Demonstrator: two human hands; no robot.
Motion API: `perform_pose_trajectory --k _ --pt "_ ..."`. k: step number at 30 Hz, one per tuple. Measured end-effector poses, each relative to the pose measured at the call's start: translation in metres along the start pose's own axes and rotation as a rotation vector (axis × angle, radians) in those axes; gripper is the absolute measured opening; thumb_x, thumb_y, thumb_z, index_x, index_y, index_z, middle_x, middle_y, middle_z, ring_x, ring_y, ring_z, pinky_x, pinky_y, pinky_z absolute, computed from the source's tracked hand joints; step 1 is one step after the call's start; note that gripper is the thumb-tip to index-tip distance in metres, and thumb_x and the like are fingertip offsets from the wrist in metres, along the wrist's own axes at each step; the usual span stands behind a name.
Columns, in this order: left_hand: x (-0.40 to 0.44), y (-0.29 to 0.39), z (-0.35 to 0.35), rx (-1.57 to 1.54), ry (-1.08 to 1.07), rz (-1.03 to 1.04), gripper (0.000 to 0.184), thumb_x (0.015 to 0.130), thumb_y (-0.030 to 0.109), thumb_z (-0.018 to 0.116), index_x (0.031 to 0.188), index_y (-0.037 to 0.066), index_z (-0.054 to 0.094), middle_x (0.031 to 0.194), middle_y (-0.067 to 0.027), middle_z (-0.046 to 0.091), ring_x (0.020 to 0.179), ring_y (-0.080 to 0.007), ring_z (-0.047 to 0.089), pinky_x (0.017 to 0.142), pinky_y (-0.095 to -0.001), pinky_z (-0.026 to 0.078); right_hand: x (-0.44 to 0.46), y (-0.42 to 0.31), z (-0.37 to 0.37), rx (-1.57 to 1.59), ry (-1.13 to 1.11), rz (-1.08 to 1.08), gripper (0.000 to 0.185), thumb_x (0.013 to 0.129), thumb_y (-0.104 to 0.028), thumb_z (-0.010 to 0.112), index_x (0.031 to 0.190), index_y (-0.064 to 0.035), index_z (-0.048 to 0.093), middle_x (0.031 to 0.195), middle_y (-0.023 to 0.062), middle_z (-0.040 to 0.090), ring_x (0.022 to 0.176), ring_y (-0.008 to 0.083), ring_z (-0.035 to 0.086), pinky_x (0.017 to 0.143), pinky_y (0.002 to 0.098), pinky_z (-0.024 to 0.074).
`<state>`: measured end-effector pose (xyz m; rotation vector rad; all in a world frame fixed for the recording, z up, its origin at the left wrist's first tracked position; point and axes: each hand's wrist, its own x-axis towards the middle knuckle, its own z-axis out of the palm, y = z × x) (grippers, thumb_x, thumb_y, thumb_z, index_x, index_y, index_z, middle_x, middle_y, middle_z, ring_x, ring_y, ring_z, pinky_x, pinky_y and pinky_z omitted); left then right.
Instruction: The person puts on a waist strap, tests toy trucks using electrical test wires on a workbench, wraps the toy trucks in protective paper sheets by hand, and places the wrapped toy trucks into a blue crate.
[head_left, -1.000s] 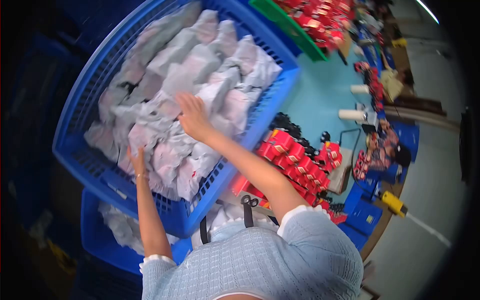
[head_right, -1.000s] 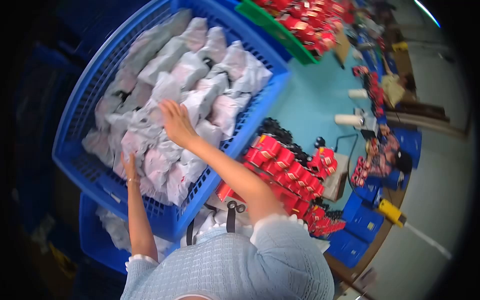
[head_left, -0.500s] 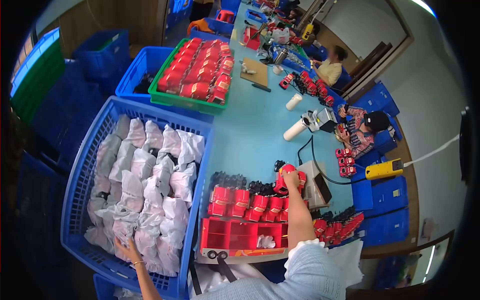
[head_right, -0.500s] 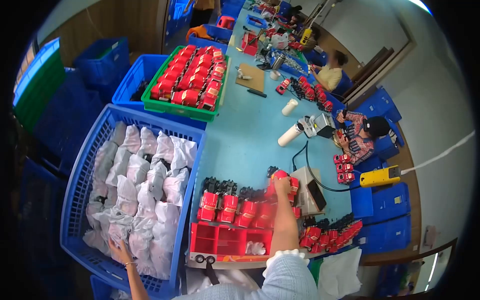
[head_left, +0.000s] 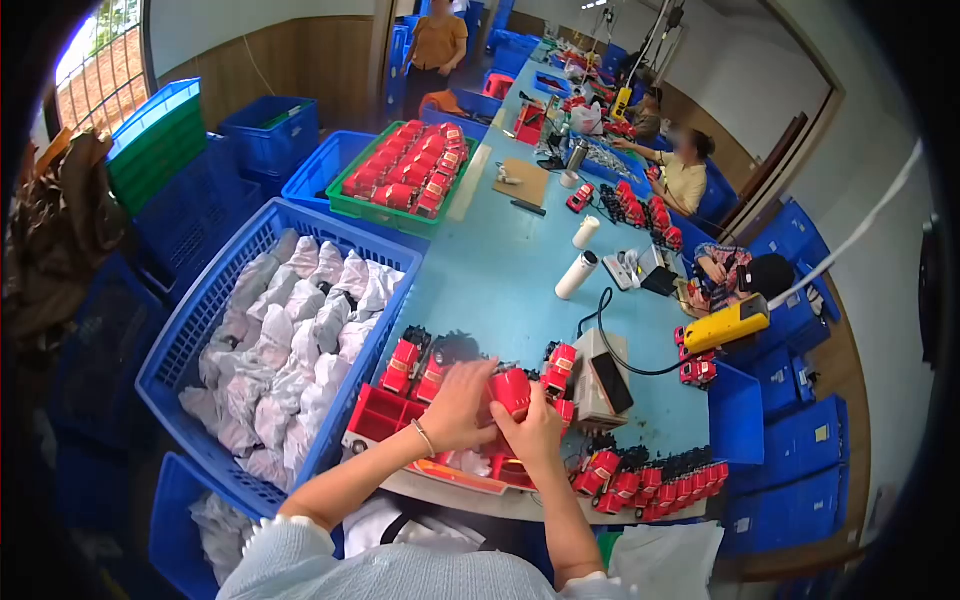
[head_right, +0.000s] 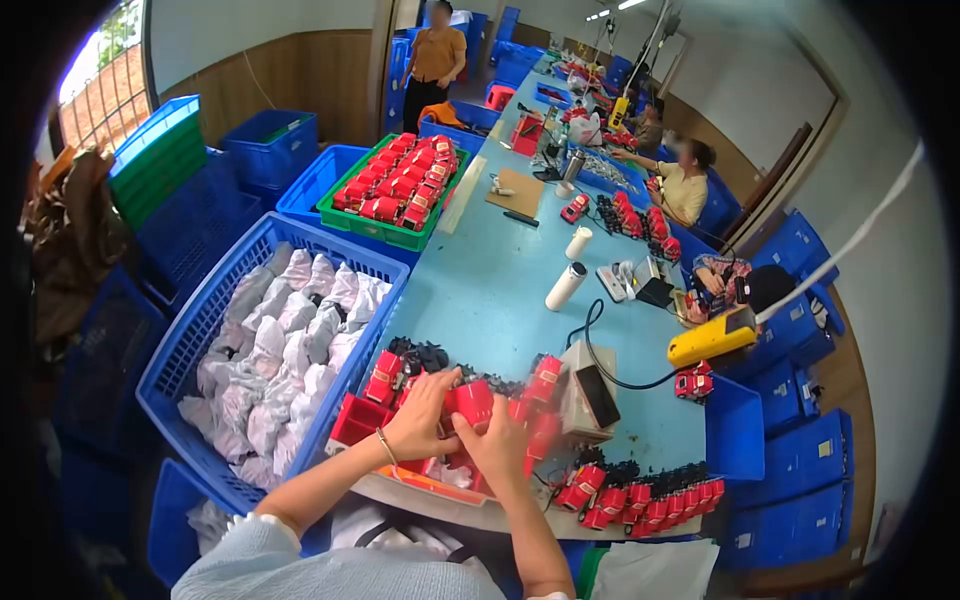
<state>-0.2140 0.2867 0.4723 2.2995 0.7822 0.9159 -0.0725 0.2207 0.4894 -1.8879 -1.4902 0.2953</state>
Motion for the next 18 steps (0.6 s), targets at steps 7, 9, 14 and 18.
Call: perform_pose_trajectory --k 7,9,14,18 --pt "-0.031 0.077 0.038 -0.198 -0.141 -0.013 0.092 0.062 0.025 0.073 0.133 -0.001 0.022 0.120 -0.0218 0.043 0.106 -0.0339 0.049 0.091 -0.0392 0.040 -0.084 0.027 -0.071 0.040 0.001 -0.113 0.052 0.079 -0.035 0.061 0.113 0.0017 0.045 0.078 0.0154 0.063 0.070 0.0300 0.062 0.067 0.0410 0.0475" --pt "-0.039 0.096 0.043 -0.212 -0.141 0.008 0.092 0.062 0.025 0.073 0.133 -0.001 0.022 0.119 -0.0210 0.044 0.103 -0.0330 0.051 0.089 -0.0383 0.042 -0.106 0.043 -0.084 0.106 -0.032 -0.114 0.052 0.081 -0.034 0.059 0.115 0.0023 0.044 0.084 0.0160 0.063 0.075 0.0283 0.063 0.070 0.0396 0.0475" --pt "-0.055 0.137 0.052 -0.435 -0.073 -0.203 0.090 0.063 0.024 0.074 0.133 0.002 0.022 0.115 -0.0185 0.045 0.101 -0.0301 0.052 0.086 -0.0373 0.043 -0.153 0.089 -0.082 0.837 -0.029 -0.009 0.056 0.089 -0.043 0.045 0.123 0.0018 0.038 0.113 0.0140 0.051 0.103 0.0219 0.052 0.089 0.0332 0.0397" --pt "-0.059 0.161 0.067 -0.452 0.081 -0.057 0.083 0.063 0.024 0.076 0.129 0.004 0.029 0.110 -0.0168 0.047 0.100 -0.0287 0.053 0.085 -0.0368 0.043 -0.177 0.098 -0.083 1.041 0.004 0.047 0.055 0.091 -0.044 0.041 0.122 0.0015 0.040 0.122 0.0113 0.044 0.110 0.0186 0.044 0.094 0.0317 0.0347"
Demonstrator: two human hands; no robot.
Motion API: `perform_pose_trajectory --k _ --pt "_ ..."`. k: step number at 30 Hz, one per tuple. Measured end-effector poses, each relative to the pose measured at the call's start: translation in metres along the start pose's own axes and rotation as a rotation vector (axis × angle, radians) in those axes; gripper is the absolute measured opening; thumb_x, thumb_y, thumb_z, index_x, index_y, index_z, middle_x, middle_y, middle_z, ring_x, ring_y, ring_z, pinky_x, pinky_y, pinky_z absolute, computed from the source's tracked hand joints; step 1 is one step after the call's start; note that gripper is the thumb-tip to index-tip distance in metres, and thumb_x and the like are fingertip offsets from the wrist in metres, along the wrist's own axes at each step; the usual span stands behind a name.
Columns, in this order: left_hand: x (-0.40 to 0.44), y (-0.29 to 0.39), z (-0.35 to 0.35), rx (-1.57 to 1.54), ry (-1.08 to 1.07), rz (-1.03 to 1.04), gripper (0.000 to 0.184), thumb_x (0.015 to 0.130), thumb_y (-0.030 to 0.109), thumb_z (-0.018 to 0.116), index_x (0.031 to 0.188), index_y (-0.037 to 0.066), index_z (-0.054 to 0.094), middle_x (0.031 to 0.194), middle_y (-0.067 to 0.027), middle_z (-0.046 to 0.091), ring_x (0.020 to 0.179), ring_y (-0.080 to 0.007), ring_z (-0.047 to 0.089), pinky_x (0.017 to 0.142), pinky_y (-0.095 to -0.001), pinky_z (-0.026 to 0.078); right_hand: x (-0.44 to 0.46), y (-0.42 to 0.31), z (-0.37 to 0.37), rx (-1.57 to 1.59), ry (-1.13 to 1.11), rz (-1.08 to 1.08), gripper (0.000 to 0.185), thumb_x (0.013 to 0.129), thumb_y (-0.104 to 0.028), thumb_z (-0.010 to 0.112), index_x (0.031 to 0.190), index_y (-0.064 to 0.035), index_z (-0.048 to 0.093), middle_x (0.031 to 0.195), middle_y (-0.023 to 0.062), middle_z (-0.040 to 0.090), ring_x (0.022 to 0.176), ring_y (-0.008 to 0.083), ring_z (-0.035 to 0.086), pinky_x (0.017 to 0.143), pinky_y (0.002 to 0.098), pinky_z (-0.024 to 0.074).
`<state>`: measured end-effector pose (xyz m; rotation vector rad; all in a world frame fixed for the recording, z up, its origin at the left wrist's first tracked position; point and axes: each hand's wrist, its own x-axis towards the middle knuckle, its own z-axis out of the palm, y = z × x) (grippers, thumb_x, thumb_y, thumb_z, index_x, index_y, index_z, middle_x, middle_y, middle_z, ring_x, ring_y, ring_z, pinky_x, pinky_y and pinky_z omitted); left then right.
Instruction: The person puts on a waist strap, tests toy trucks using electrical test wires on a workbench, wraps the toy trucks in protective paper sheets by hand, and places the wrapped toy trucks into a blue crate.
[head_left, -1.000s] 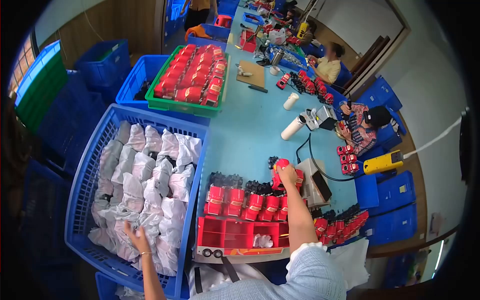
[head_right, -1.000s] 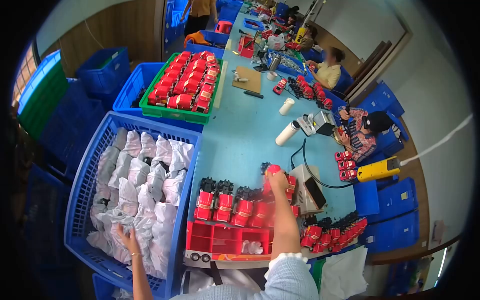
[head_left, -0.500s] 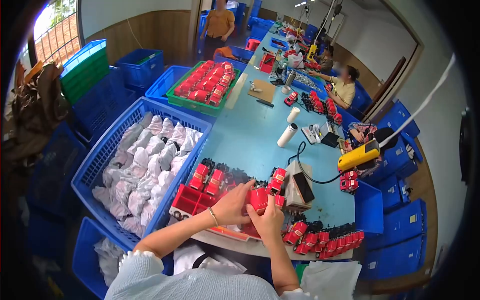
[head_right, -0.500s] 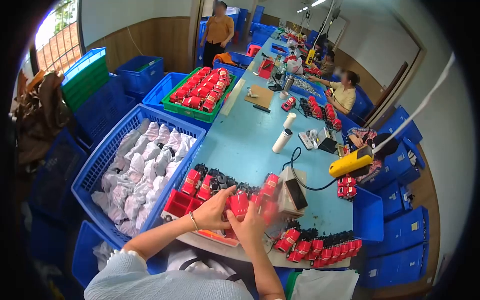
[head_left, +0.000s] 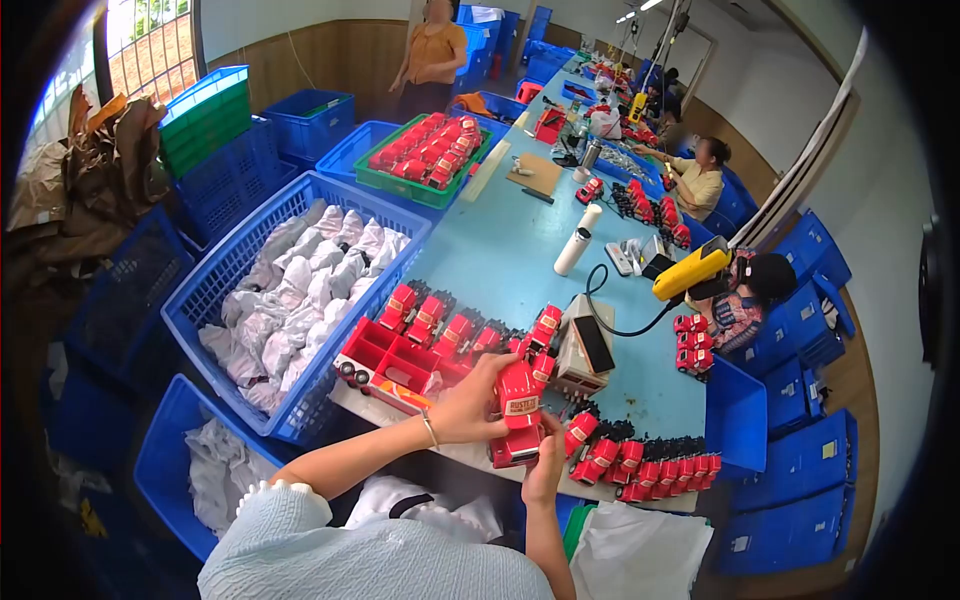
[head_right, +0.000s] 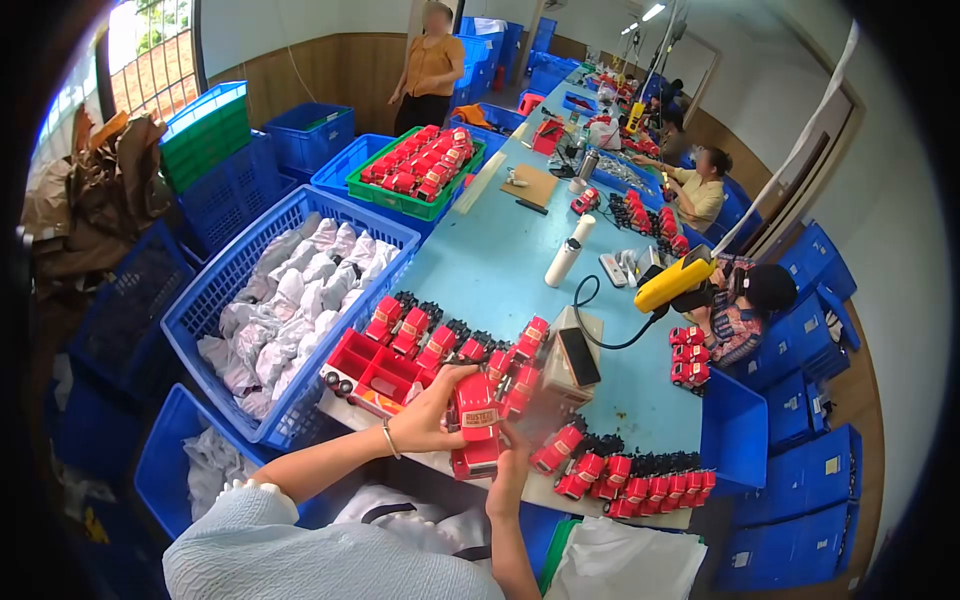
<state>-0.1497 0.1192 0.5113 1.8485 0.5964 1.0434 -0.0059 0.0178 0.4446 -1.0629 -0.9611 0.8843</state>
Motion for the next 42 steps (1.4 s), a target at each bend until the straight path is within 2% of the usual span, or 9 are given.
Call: perform_pose_trajectory --k 2,15,19,23,31,35,39,41,42 --pt "0.001 0.005 0.006 0.204 0.079 0.164 0.078 0.062 0.025 0.077 0.124 0.004 0.035 0.107 -0.0161 0.047 0.099 -0.0288 0.053 0.084 -0.0366 0.043 -0.005 -0.006 0.002 -0.063 0.038 -0.070 0.052 0.091 -0.042 0.041 0.119 0.0016 0.042 0.121 0.0115 0.044 0.108 0.0190 0.046 0.093 0.0321 0.0357" --pt "0.005 0.020 0.009 0.113 -0.038 0.099 0.080 0.062 0.025 0.074 0.125 0.001 0.031 0.110 -0.0190 0.041 0.103 -0.0334 0.046 0.086 -0.0364 0.041 -0.019 -0.023 0.026 -0.161 0.206 -0.233 0.038 0.091 -0.033 0.038 0.110 0.0001 0.045 0.116 0.0118 0.045 0.105 0.0201 0.047 0.092 0.0343 0.0373" --pt "0.011 0.019 0.015 -0.068 0.000 0.204 0.089 0.065 0.027 0.075 0.131 0.000 0.022 0.128 -0.0208 0.033 0.119 -0.0311 0.038 0.098 -0.0379 0.032 -0.009 -0.035 0.025 0.168 0.332 -0.059 0.038 0.090 -0.029 0.038 0.117 -0.0023 0.043 0.119 0.0121 0.045 0.110 0.0238 0.046 0.093 0.0389 0.0383" --pt "0.001 0.034 0.038 -0.093 0.295 0.246 0.088 0.067 0.024 0.067 0.135 -0.001 0.016 0.141 -0.0261 0.011 0.133 -0.0391 0.009 0.107 -0.0446 0.012 0.036 -0.048 0.043 0.737 0.249 -0.019 0.050 0.090 -0.034 0.032 0.127 -0.0022 0.035 0.124 0.0156 0.044 0.112 0.0291 0.046 0.094 0.0413 0.0396" --pt "0.013 0.042 0.043 -0.117 0.485 0.382 0.088 0.062 0.007 0.059 0.136 0.001 0.013 0.142 -0.0251 0.010 0.133 -0.0375 0.011 0.107 -0.0433 0.014 0.038 -0.063 0.071 1.212 0.083 0.167 0.053 0.089 -0.036 0.032 0.132 -0.0033 0.031 0.128 0.0154 0.043 0.113 0.0319 0.046 0.095 0.0432 0.0394" --pt "0.012 0.035 0.034 -0.097 0.476 0.397 0.090 0.062 0.007 0.064 0.136 0.001 0.013 0.142 -0.0252 0.011 0.133 -0.0374 0.012 0.107 -0.0429 0.015 0.043 -0.054 0.074 0.974 0.097 0.082 0.054 0.089 -0.039 0.033 0.131 -0.0040 0.032 0.127 0.0133 0.044 0.113 0.0312 0.046 0.096 0.0435 0.0389" --pt "0.014 0.039 0.001 -0.119 0.248 0.280 0.092 0.067 0.018 0.070 0.136 0.002 0.011 0.144 -0.0218 0.009 0.134 -0.0309 0.015 0.107 -0.0402 0.018 0.045 -0.045 0.053 0.556 0.308 0.010 0.051 0.087 -0.038 0.043 0.124 -0.0038 0.038 0.126 0.0146 0.044 0.113 0.0301 0.046 0.095 0.0413 0.0388" --pt "0.021 0.039 -0.022 -0.602 0.174 -0.006 0.081 0.073 0.023 0.068 0.135 0.003 0.019 0.140 -0.0207 0.023 0.127 -0.0270 0.031 0.103 -0.0378 0.029 0.040 -0.055 0.050 -0.335 0.282 -0.455 0.041 0.084 -0.033 0.051 0.111 -0.0029 0.046 0.122 0.0180 0.045 0.108 0.0282 0.047 0.092 0.0393 0.0408" --pt "0.024 0.038 -0.032 -0.604 0.170 -0.016 0.081 0.073 0.023 0.068 0.135 0.003 0.019 0.140 -0.0207 0.023 0.127 -0.0270 0.031 0.103 -0.0378 0.029 0.038 -0.059 0.052 -0.789 0.245 -0.665 0.037 0.082 -0.031 0.055 0.104 -0.0025 0.049 0.120 0.0197 0.046 0.106 0.0272 0.048 0.091 0.0383 0.0418"
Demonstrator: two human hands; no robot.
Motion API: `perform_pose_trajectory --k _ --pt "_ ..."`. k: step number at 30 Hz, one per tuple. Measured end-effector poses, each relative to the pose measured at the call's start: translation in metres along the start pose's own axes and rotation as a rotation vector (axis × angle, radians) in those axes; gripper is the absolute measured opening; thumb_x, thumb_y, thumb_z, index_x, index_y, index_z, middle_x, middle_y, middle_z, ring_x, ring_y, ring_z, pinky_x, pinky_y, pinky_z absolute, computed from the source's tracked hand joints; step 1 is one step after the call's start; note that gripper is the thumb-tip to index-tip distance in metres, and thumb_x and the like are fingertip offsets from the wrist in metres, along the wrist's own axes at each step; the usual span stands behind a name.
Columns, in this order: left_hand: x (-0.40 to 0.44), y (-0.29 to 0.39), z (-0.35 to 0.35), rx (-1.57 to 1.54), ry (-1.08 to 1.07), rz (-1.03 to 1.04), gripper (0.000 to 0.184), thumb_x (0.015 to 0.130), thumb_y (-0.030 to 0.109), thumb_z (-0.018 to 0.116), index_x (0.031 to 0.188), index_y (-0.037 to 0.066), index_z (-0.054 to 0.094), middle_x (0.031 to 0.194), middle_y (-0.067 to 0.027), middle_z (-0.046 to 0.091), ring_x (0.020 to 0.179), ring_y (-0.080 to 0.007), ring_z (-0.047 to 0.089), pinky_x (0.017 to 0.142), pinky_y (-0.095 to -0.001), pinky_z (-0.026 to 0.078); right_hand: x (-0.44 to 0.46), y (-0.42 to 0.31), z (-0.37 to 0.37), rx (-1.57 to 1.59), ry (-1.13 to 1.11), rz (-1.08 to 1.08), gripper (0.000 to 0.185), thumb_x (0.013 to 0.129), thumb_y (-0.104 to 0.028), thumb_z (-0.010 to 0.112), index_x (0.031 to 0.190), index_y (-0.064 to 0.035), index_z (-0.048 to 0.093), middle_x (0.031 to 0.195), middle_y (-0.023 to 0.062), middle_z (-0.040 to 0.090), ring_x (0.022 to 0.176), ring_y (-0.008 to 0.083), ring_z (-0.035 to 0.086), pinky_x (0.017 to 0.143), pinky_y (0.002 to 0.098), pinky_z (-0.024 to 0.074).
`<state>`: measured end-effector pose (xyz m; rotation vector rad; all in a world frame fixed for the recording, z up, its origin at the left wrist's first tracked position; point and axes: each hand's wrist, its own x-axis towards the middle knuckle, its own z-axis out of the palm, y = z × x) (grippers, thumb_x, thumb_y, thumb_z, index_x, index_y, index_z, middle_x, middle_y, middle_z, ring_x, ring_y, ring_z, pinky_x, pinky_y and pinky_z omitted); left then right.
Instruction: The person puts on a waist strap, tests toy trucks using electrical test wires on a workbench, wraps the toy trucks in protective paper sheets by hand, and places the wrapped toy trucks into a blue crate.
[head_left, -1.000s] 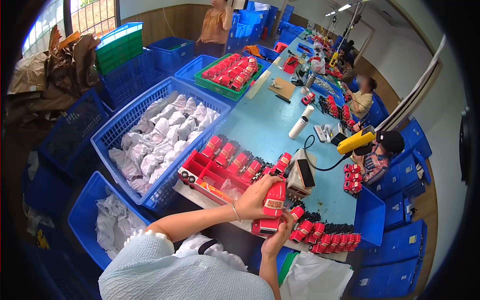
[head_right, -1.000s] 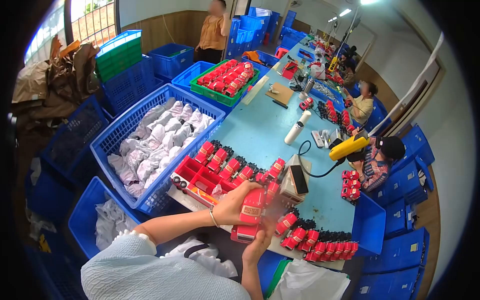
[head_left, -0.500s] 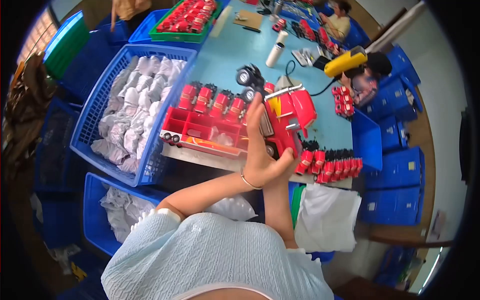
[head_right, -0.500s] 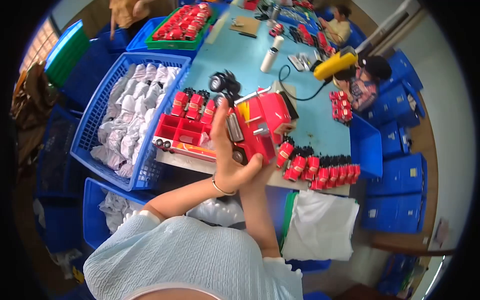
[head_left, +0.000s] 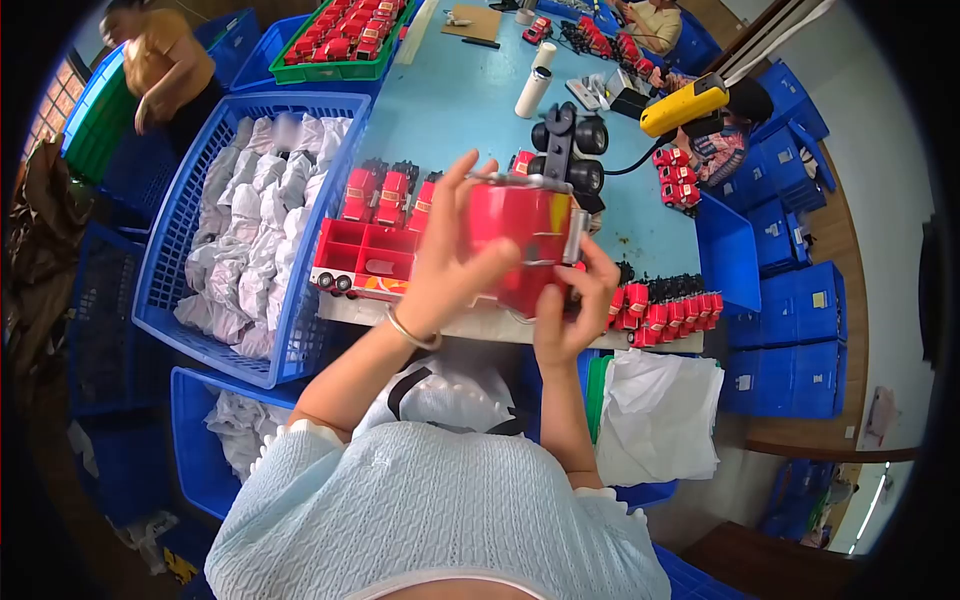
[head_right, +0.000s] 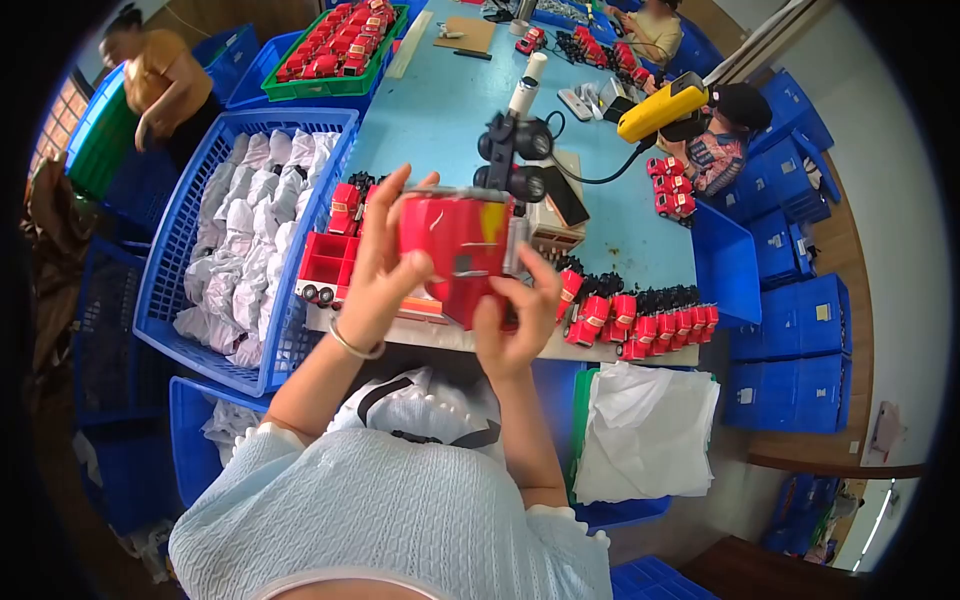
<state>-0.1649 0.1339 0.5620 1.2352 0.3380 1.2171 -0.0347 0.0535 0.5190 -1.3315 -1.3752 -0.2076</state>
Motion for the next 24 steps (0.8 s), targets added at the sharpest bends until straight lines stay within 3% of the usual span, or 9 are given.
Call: perform_pose_trajectory --k 3,5,9,12,15,18,19,22,24 --pt "0.013 0.003 -0.020 0.142 0.006 -0.096 0.060 0.080 0.022 0.062 0.129 0.002 0.033 0.130 -0.0192 0.040 0.116 -0.0229 0.045 0.096 -0.0347 0.038 0.012 -0.019 0.005 0.007 -0.025 -0.112 0.034 0.082 -0.029 0.059 0.099 -0.0022 0.049 0.118 0.0197 0.047 0.101 0.0263 0.050 0.085 0.0351 0.0434" --pt "0.018 -0.004 -0.029 -0.056 0.029 -0.157 0.045 0.082 0.013 0.058 0.121 0.002 0.040 0.121 -0.0149 0.049 0.104 -0.0177 0.050 0.088 -0.0304 0.043 0.014 -0.020 0.009 0.007 -0.036 -0.168 0.033 0.081 -0.028 0.061 0.097 -0.0021 0.048 0.116 0.0196 0.047 0.099 0.0259 0.050 0.083 0.0335 0.0442" --pt "0.022 -0.009 -0.046 -0.285 0.027 -0.302 0.032 0.086 0.014 0.052 0.114 0.002 0.046 0.111 -0.0125 0.056 0.095 -0.0163 0.055 0.082 -0.0287 0.046 0.018 -0.014 0.009 0.524 0.067 0.035 0.033 0.083 -0.030 0.060 0.098 -0.0031 0.048 0.116 0.0195 0.046 0.099 0.0263 0.050 0.081 0.0338 0.0431" --pt "0.024 -0.012 -0.047 -0.479 0.002 -0.499 0.028 0.087 0.019 0.049 0.109 0.002 0.049 0.108 -0.0128 0.058 0.091 -0.0168 0.058 0.079 -0.0294 0.048 0.042 -0.002 -0.002 0.382 0.083 0.051 0.025 0.083 -0.025 0.058 0.093 -0.0040 0.048 0.108 0.0164 0.051 0.094 0.0274 0.051 0.081 0.0365 0.0424" --pt "0.027 -0.017 -0.044 -0.731 -0.039 -0.798 0.027 0.087 0.025 0.047 0.103 0.003 0.053 0.105 -0.0137 0.060 0.087 -0.0165 0.061 0.073 -0.0305 0.051 0.071 0.000 -0.009 -0.166 -0.085 -0.247 0.022 0.083 -0.025 0.055 0.080 -0.0041 0.049 0.088 0.0127 0.056 0.085 0.0284 0.052 0.077 0.0368 0.0408" --pt "0.027 -0.035 -0.046 -0.936 -0.257 -0.933 0.030 0.083 0.025 0.053 0.103 0.003 0.054 0.102 -0.0126 0.060 0.085 -0.0188 0.063 0.070 -0.0315 0.052 0.092 -0.014 -0.016 -0.279 -0.112 -0.412 0.027 0.083 -0.029 0.050 0.072 -0.0043 0.047 0.075 0.0101 0.054 0.074 0.0260 0.050 0.073 0.0357 0.0372" --pt "0.023 -0.035 -0.042 -0.936 -0.270 -0.955 0.030 0.083 0.025 0.053 0.103 0.003 0.054 0.102 -0.0126 0.060 0.085 -0.0188 0.063 0.070 -0.0315 0.052 0.094 -0.019 -0.018 -0.327 -0.131 -0.498 0.031 0.084 -0.030 0.047 0.068 -0.0044 0.047 0.068 0.0088 0.053 0.069 0.0249 0.049 0.071 0.0351 0.0354" --pt "0.012 -0.028 -0.021 -0.306 -0.159 -0.717 0.031 0.088 0.027 0.047 0.103 0.001 0.056 0.091 -0.0088 0.063 0.083 -0.0179 0.062 0.073 -0.0308 0.050 0.092 -0.032 -0.026 -0.431 -0.144 -0.433 0.036 0.085 -0.035 0.041 0.064 -0.0056 0.046 0.064 0.0075 0.051 0.061 0.0227 0.045 0.067 0.0342 0.0314" --pt "0.010 -0.059 -0.023 -0.345 -0.230 -0.736 0.030 0.087 0.024 0.049 0.104 0.001 0.056 0.092 -0.0081 0.063 0.083 -0.0173 0.061 0.073 -0.0304 0.050 0.088 -0.032 -0.030 -0.496 -0.147 -0.393 0.039 0.086 -0.037 0.037 0.062 -0.0061 0.045 0.061 0.0068 0.050 0.057 0.0216 0.044 0.065 0.0338 0.0293"
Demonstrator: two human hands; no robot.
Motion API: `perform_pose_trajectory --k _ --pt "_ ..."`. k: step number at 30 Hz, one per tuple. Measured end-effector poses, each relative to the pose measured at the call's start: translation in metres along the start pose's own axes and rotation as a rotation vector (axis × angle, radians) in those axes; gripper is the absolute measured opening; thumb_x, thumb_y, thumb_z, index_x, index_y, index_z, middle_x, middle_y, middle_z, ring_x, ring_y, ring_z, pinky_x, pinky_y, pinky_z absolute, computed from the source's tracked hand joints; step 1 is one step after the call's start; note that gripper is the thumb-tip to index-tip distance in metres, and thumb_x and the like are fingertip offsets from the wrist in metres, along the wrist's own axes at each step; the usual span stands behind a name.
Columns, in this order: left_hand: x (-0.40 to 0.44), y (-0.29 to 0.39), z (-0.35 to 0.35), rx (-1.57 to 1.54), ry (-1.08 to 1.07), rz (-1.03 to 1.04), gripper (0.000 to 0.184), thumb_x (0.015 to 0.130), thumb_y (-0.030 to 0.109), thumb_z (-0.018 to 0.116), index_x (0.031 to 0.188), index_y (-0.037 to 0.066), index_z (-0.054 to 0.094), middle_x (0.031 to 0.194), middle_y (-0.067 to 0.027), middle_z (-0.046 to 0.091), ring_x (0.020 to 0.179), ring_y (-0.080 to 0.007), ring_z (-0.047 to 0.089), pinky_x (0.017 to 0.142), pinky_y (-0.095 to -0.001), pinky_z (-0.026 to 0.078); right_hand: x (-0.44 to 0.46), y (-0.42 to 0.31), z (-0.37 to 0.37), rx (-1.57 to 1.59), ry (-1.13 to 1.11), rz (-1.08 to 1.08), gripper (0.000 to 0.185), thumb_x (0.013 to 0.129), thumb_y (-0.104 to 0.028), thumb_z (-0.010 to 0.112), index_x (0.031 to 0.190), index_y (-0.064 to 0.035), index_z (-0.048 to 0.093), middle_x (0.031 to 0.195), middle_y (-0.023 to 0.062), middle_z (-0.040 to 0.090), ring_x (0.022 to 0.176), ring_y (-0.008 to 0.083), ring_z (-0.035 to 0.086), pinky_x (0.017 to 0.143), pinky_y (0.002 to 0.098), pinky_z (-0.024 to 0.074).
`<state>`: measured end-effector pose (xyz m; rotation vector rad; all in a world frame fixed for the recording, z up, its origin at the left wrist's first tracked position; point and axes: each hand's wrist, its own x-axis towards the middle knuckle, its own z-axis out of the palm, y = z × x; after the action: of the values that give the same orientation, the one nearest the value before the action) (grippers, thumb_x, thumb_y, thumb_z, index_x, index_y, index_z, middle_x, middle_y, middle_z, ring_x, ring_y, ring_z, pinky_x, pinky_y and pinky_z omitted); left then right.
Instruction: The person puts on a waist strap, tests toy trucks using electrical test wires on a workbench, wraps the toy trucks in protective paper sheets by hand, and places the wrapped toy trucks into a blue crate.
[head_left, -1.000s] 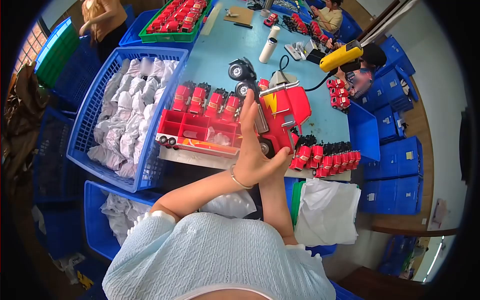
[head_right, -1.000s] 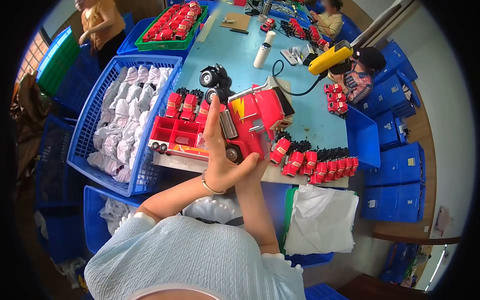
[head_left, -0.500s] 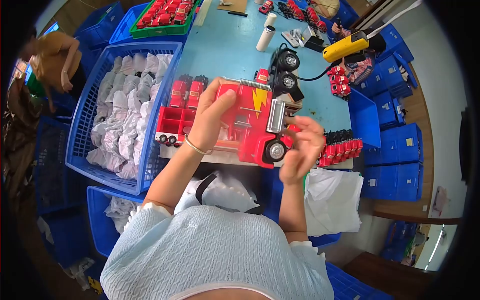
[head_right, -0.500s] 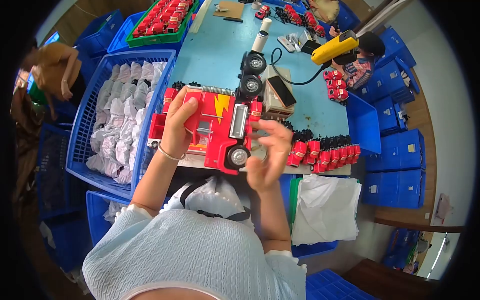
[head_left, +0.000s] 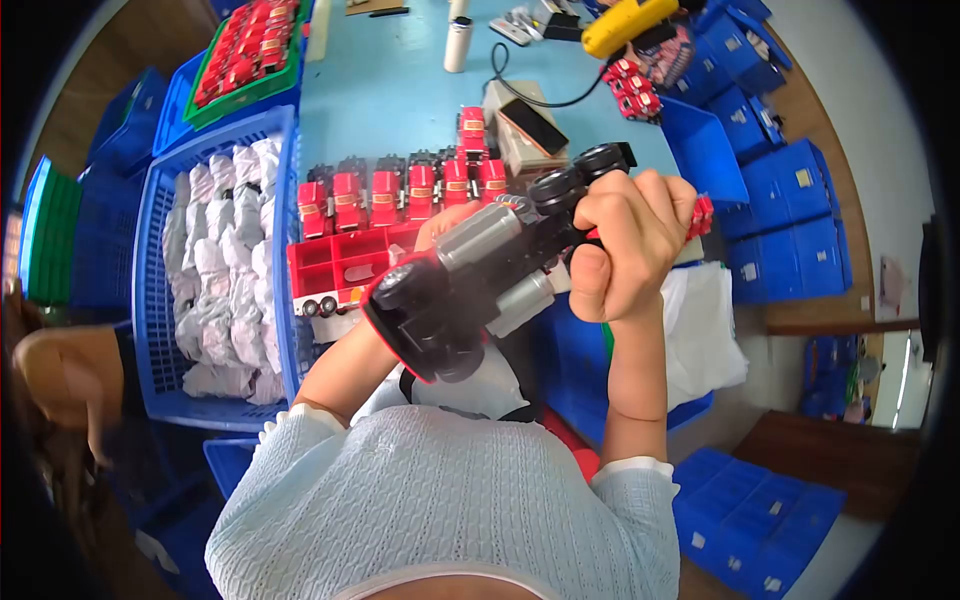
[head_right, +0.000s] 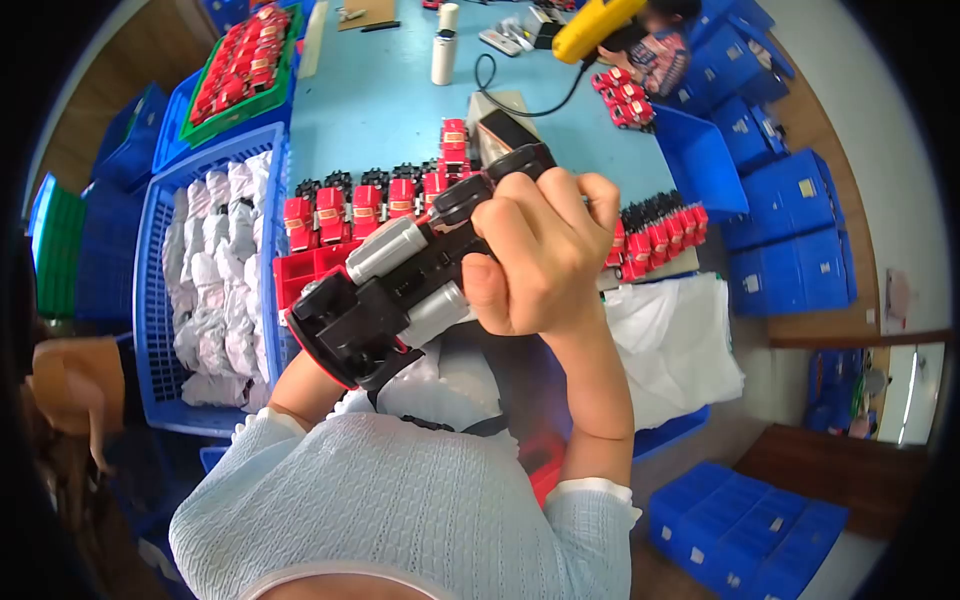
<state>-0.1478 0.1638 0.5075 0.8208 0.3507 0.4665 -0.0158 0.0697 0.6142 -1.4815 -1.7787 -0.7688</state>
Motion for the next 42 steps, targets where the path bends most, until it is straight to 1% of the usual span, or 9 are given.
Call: perform_pose_trajectory --k 7,12,16,19,25,31,34,39,42 --pt "0.056 -0.094 -0.041 -0.030 -0.507 -0.230 0.041 0.077 0.009 0.061 0.114 0.001 0.049 0.098 -0.0057 0.058 0.087 -0.0141 0.058 0.076 -0.0290 0.048 -0.072 0.033 -0.012 0.260 0.030 0.311 0.040 0.086 -0.039 0.032 0.060 -0.0105 0.042 0.058 0.0021 0.046 0.054 0.0208 0.040 0.062 0.0339 0.0261" --pt "0.046 -0.152 0.019 -0.105 -0.759 -0.608 0.049 0.074 0.008 0.064 0.118 0.001 0.045 0.102 -0.0065 0.056 0.090 -0.0143 0.057 0.078 -0.0292 0.047 -0.188 0.064 -0.049 0.396 0.085 0.667 0.026 0.085 -0.028 0.043 0.076 -0.0050 0.051 0.081 0.0073 0.053 0.078 0.0232 0.049 0.076 0.0355 0.0343" --pt "0.094 -0.207 0.096 -0.124 -0.793 -0.755 0.054 0.072 0.007 0.066 0.121 0.001 0.043 0.105 -0.0069 0.055 0.092 -0.0145 0.056 0.079 -0.0293 0.047 -0.341 0.125 -0.102 0.066 0.321 1.043 0.031 0.081 -0.013 0.054 0.108 -0.0021 0.047 0.108 0.0129 0.048 0.106 0.0221 0.045 0.094 0.0340 0.0332" --pt "0.114 -0.273 0.169 0.340 -0.595 -0.615 0.062 0.070 0.010 0.068 0.124 0.001 0.038 0.108 -0.0099 0.053 0.096 -0.0173 0.055 0.083 -0.0304 0.045 -0.495 0.168 -0.174 -0.434 0.478 1.462 0.042 0.073 -0.001 0.060 0.113 -0.0039 0.046 0.112 0.0108 0.050 0.106 0.0210 0.048 0.084 0.0321 0.0399" --pt "0.180 -0.397 0.257 0.427 -0.435 -0.710 0.050 0.074 0.011 0.065 0.116 -0.001 0.041 0.105 -0.0114 0.053 0.095 -0.0192 0.055 0.083 -0.0319 0.046 -0.626 0.179 -0.255 -0.186 0.397 1.904 0.048 0.070 -0.004 0.063 0.115 -0.0038 0.046 0.115 0.0114 0.050 0.106 0.0232 0.048 0.085 0.0352 0.0412" --pt "0.248 -0.500 0.306 0.064 -0.432 -0.907 0.032 0.083 0.019 0.053 0.107 -0.002 0.050 0.098 -0.0124 0.060 0.090 -0.0231 0.059 0.080 -0.0345 0.048 -0.602 0.144 -0.211 -0.389 -0.718 1.469 0.049 0.062 -0.008 0.063 0.110 -0.0097 0.052 0.109 0.0109 0.053 0.105 0.0270 0.047 0.097 0.0508 0.0264" --pt "0.257 -0.525 0.313 0.181 -0.388 -0.915 0.031 0.084 0.020 0.052 0.106 -0.001 0.051 0.098 -0.0120 0.061 0.091 -0.0227 0.060 0.080 -0.0342 0.048 -0.602 0.132 -0.209 -0.265 -0.859 1.310 0.037 0.060 -0.007 0.064 0.096 -0.0109 0.058 0.104 0.0089 0.054 0.104 0.0241 0.047 0.097 0.0497 0.0267" --pt "0.237 -0.522 0.294 0.315 -0.535 -1.119 0.034 0.082 0.020 0.056 0.108 -0.001 0.050 0.097 -0.0116 0.060 0.089 -0.0210 0.060 0.079 -0.0328 0.048 -0.583 0.087 -0.227 -0.298 -0.401 1.127 0.029 0.061 -0.003 0.059 0.089 -0.0111 0.058 0.103 0.0107 0.052 0.100 0.0253 0.048 0.095 0.0465 0.0279" --pt "0.219 -0.521 0.265 0.429 -0.583 -1.132 0.041 0.078 0.019 0.062 0.109 -0.002 0.048 0.097 -0.0121 0.060 0.089 -0.0212 0.060 0.078 -0.0323 0.048 -0.569 0.076 -0.228 -0.696 -0.044 1.474 0.025 0.070 -0.005 0.058 0.095 -0.0093 0.054 0.098 0.0094 0.053 0.097 0.0217 0.050 0.088 0.0400 0.0361"
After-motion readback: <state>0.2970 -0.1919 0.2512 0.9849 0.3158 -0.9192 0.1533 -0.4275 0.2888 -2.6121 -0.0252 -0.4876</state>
